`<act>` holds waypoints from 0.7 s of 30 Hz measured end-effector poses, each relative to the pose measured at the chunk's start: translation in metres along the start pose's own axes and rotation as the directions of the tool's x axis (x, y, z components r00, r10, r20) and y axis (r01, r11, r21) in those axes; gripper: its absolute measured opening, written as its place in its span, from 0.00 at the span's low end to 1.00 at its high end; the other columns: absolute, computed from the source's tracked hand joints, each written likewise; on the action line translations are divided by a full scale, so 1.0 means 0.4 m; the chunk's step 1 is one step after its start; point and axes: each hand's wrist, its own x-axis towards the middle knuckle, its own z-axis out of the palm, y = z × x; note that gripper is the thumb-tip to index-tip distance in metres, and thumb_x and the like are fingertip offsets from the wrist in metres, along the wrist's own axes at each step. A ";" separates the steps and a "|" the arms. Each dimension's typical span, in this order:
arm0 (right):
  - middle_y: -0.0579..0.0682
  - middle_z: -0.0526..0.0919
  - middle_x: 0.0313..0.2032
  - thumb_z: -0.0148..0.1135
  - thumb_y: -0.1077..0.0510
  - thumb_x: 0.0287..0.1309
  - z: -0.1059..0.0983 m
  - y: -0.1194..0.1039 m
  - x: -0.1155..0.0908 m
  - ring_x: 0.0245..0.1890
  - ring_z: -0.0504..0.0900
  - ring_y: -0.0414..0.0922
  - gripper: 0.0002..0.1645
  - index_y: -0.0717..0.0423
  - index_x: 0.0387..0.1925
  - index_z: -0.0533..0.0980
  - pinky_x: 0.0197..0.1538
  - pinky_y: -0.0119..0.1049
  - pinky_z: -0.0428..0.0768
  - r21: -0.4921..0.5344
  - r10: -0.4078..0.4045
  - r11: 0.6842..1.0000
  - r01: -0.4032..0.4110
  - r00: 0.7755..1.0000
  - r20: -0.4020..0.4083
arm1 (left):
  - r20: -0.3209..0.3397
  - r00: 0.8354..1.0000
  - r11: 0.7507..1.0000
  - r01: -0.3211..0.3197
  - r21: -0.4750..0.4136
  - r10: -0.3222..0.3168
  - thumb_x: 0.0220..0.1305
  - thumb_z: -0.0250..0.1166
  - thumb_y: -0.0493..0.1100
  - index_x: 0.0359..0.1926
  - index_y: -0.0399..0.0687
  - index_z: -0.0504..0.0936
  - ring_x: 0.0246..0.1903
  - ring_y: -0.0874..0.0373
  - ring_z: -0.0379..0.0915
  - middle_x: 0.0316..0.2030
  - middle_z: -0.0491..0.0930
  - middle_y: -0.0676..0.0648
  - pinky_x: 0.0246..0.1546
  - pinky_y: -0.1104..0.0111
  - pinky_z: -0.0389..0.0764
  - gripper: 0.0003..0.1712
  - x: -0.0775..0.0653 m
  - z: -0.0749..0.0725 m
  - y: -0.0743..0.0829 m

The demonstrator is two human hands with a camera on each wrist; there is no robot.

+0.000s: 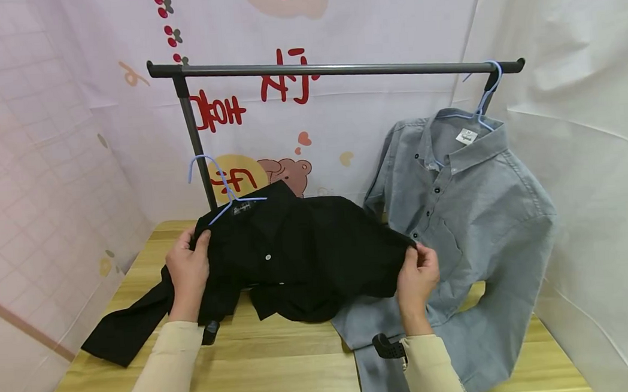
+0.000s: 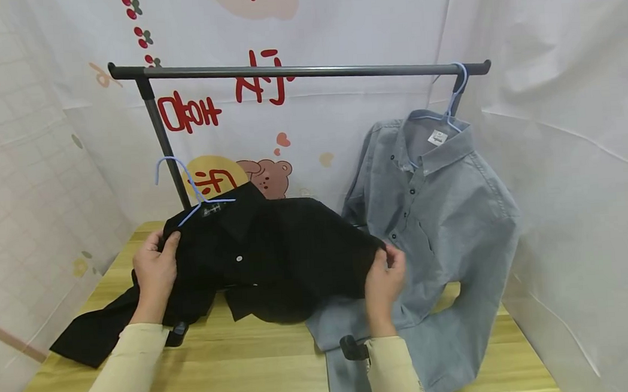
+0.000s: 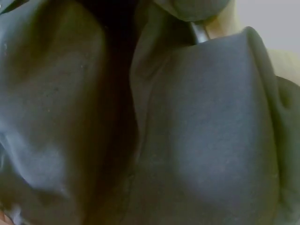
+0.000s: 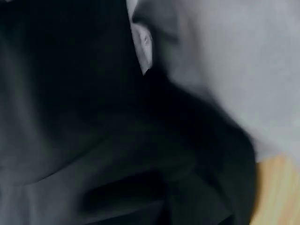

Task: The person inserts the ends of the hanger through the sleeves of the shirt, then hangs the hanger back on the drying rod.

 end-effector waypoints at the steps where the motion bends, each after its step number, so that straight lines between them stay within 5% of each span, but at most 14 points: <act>1: 0.53 0.82 0.38 0.55 0.62 0.71 0.000 -0.005 0.003 0.36 0.78 0.40 0.09 0.66 0.41 0.77 0.40 0.29 0.72 0.065 -0.013 0.998 0.017 0.998 -0.056 | 0.005 1.000 1.000 -0.004 0.005 0.004 0.71 0.63 0.48 0.44 0.35 0.83 0.41 0.47 0.75 0.42 0.83 0.37 0.43 0.63 0.67 0.18 -0.001 0.001 -0.003; 5: 0.52 0.80 0.34 0.52 0.63 0.72 0.000 -0.013 0.004 0.34 0.78 0.40 0.09 0.65 0.42 0.76 0.40 0.29 0.72 0.135 -0.095 0.984 0.116 0.984 -0.152 | 0.022 1.000 1.000 -0.016 0.006 0.016 0.71 0.63 0.48 0.44 0.35 0.83 0.41 0.45 0.75 0.42 0.83 0.37 0.44 0.61 0.68 0.17 -0.004 0.007 -0.007; 10: 0.52 0.81 0.50 0.46 0.67 0.69 -0.009 -0.002 -0.011 0.49 0.78 0.44 0.20 0.61 0.58 0.75 0.51 0.40 0.73 -0.119 -0.059 0.991 0.055 0.998 -0.024 | 0.026 0.999 1.000 -0.023 0.006 0.023 0.70 0.64 0.48 0.44 0.35 0.83 0.41 0.44 0.75 0.41 0.83 0.36 0.42 0.60 0.68 0.17 -0.005 0.011 -0.003; 14: 0.51 0.74 0.62 0.42 0.72 0.59 -0.014 0.009 -0.018 0.63 0.71 0.49 0.34 0.55 0.67 0.70 0.61 0.53 0.68 -0.201 -0.024 0.979 0.031 0.999 0.038 | 0.057 0.998 0.999 -0.028 0.022 0.027 0.70 0.64 0.48 0.44 0.37 0.83 0.42 0.45 0.76 0.42 0.83 0.37 0.42 0.60 0.69 0.16 -0.007 0.014 -0.001; 21: 0.55 0.77 0.60 0.52 0.68 0.67 -0.008 0.011 -0.022 0.62 0.73 0.53 0.23 0.59 0.62 0.76 0.61 0.52 0.70 -0.247 -0.176 0.947 0.206 0.975 0.139 | 0.182 0.982 0.998 -0.058 0.002 0.057 0.70 0.64 0.47 0.51 0.39 0.83 0.47 0.45 0.77 0.48 0.83 0.38 0.51 0.55 0.73 0.17 -0.020 0.021 0.007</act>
